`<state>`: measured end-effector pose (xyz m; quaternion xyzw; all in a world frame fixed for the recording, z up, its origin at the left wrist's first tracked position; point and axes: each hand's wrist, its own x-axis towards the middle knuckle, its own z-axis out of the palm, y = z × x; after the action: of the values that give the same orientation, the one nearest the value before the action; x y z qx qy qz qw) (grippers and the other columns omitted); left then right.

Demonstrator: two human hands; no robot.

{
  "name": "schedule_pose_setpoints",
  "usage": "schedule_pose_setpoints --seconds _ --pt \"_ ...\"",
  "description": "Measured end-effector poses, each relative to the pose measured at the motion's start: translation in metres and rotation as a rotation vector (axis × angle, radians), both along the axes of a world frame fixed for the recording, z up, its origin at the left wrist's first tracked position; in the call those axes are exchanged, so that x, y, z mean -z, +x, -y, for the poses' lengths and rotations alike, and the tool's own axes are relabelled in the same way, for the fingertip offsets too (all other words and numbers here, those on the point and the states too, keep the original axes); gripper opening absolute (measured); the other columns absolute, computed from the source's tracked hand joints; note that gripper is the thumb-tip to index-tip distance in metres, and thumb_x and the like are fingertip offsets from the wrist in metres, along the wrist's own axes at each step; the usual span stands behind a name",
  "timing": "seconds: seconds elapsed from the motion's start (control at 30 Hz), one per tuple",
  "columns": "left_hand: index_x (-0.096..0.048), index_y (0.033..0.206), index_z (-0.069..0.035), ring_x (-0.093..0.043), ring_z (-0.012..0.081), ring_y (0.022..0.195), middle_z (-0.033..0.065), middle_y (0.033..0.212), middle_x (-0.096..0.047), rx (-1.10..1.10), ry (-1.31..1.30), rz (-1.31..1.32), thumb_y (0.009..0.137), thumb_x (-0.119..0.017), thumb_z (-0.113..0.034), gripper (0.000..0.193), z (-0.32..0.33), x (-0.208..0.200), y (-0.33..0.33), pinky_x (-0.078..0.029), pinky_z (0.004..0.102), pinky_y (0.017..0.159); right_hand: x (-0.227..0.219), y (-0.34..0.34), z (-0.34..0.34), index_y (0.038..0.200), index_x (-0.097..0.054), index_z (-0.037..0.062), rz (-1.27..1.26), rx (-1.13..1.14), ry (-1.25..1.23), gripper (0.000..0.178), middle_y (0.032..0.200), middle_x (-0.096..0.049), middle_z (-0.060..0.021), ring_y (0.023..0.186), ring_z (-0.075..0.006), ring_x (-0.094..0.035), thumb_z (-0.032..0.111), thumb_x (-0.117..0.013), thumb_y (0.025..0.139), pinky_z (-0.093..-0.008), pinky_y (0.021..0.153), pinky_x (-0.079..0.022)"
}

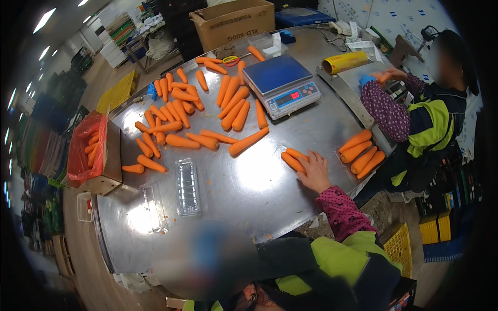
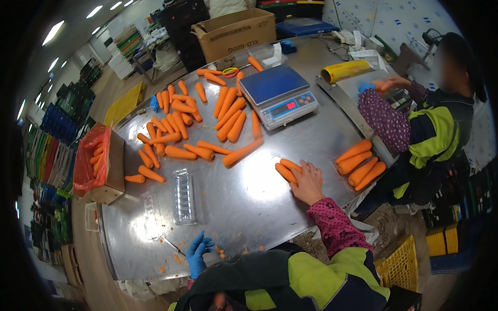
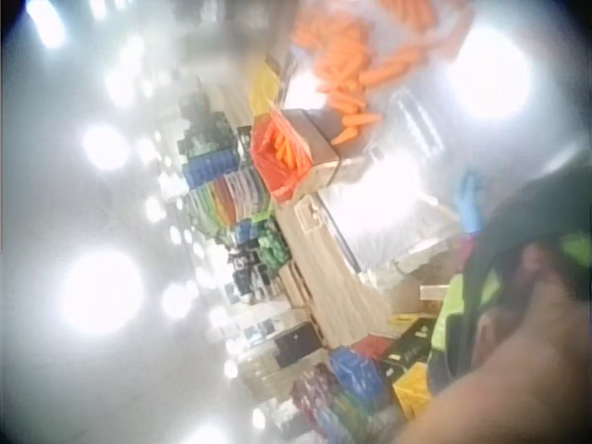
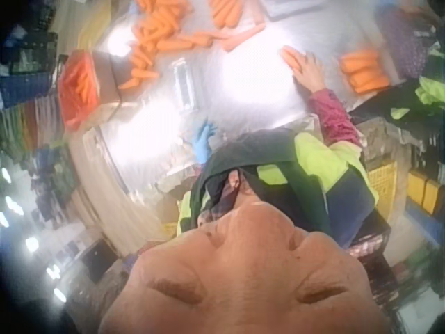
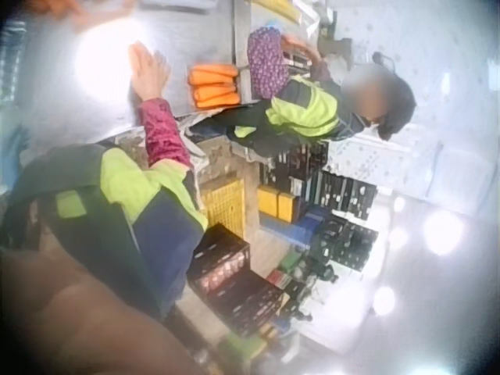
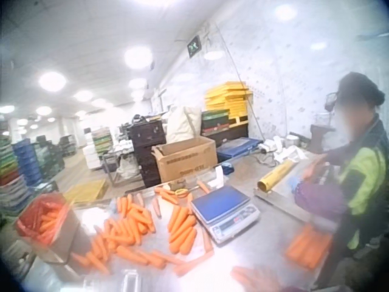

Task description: The person organizes and packs carrots into plastic containers at a metal workbench, weighing them on a digital scale and wrapping the containers with film.

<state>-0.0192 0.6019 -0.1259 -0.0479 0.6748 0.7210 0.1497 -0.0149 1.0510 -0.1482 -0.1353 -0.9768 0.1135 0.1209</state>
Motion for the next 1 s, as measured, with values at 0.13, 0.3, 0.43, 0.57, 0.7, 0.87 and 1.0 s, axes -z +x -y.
schedule_pose_setpoints --seconds 0.13,0.3,0.43,0.57,0.7,0.87,1.0 --pt "-0.061 0.135 -0.005 -0.065 0.0199 0.099 0.0111 0.112 -0.068 -0.080 -0.199 -0.105 0.093 -0.061 -0.005 0.042 0.006 0.025 0.019 -0.050 0.0302 0.086 -0.015 -0.048 0.025 0.129 -0.061 0.0108 -0.081 -0.187 -0.075 0.047 0.141 -0.047 -0.0190 0.128 -0.0375 -0.044 0.025 -0.065 0.084 -0.0531 0.104 -0.034" --pt "-0.064 0.132 -0.011 -0.058 0.0354 0.111 0.0126 0.115 -0.067 0.031 -0.801 -0.642 0.078 -0.067 0.001 0.055 0.008 0.019 0.030 -0.045 0.0452 0.099 -0.028 -0.140 0.071 0.132 -0.057 0.0050 -0.114 -0.291 -0.205 0.048 0.130 -0.056 -0.0222 0.116 -0.0387 -0.055 0.027 -0.062 0.089 -0.0498 0.096 -0.043" --pt "-0.061 0.136 -0.017 -0.048 0.0410 0.125 0.0124 0.123 -0.064 0.087 -0.991 -0.770 0.076 -0.071 -0.011 0.061 0.016 0.037 0.025 -0.034 0.0542 0.109 -0.036 -0.231 0.086 0.144 -0.040 -0.0037 -0.014 -0.082 -0.401 0.067 0.121 -0.060 -0.0280 0.103 -0.0412 -0.062 0.039 -0.059 0.095 -0.0460 0.091 -0.049" --pt "-0.058 0.138 -0.017 -0.043 0.0421 0.132 0.0119 0.131 -0.061 0.142 -1.237 -0.744 0.077 -0.075 -0.023 0.064 0.009 0.025 0.031 -0.033 0.0599 0.109 -0.012 -0.305 0.104 0.151 -0.023 -0.0029 -0.018 0.245 -0.481 0.087 0.128 -0.056 -0.0287 0.105 -0.0439 -0.063 0.049 -0.060 0.092 -0.0482 0.088 -0.052" --pt "-0.058 0.138 -0.019 -0.040 0.0450 0.136 0.0130 0.129 -0.060 0.204 -1.138 -0.761 0.078 -0.071 -0.024 0.062 0.022 0.046 0.021 -0.023 0.0632 0.116 0.050 -0.340 0.091 0.150 -0.027 -0.0015 -0.078 0.457 -0.519 0.084 0.127 -0.056 -0.0267 0.103 -0.0396 -0.066 0.047 -0.062 0.090 -0.0460 0.083 -0.055" --pt "-0.058 0.139 -0.017 -0.042 0.0457 0.134 0.0136 0.130 -0.060 0.241 -1.139 -0.809 0.078 -0.069 -0.030 0.063 0.035 0.065 0.018 -0.026 0.0643 0.114 0.030 -0.305 0.098 0.140 -0.047 -0.0006 -0.217 0.369 -1.357 0.059 0.102 -0.064 -0.0161 0.087 -0.0238 -0.067 0.027 -0.059 0.089 -0.0345 0.071 -0.055" --pt "-0.059 0.138 -0.016 -0.043 0.0457 0.132 0.0128 0.129 -0.059 0.204 -1.083 -0.818 0.078 -0.068 -0.032 0.062 0.031 0.059 0.021 -0.028 0.0651 0.111 -0.030 -0.190 0.132 0.134 -0.057 0.0010 -0.385 0.124 -1.674 0.049 0.094 -0.063 -0.0089 0.077 -0.0127 -0.063 0.015 -0.061 0.087 -0.0276 0.054 -0.054"
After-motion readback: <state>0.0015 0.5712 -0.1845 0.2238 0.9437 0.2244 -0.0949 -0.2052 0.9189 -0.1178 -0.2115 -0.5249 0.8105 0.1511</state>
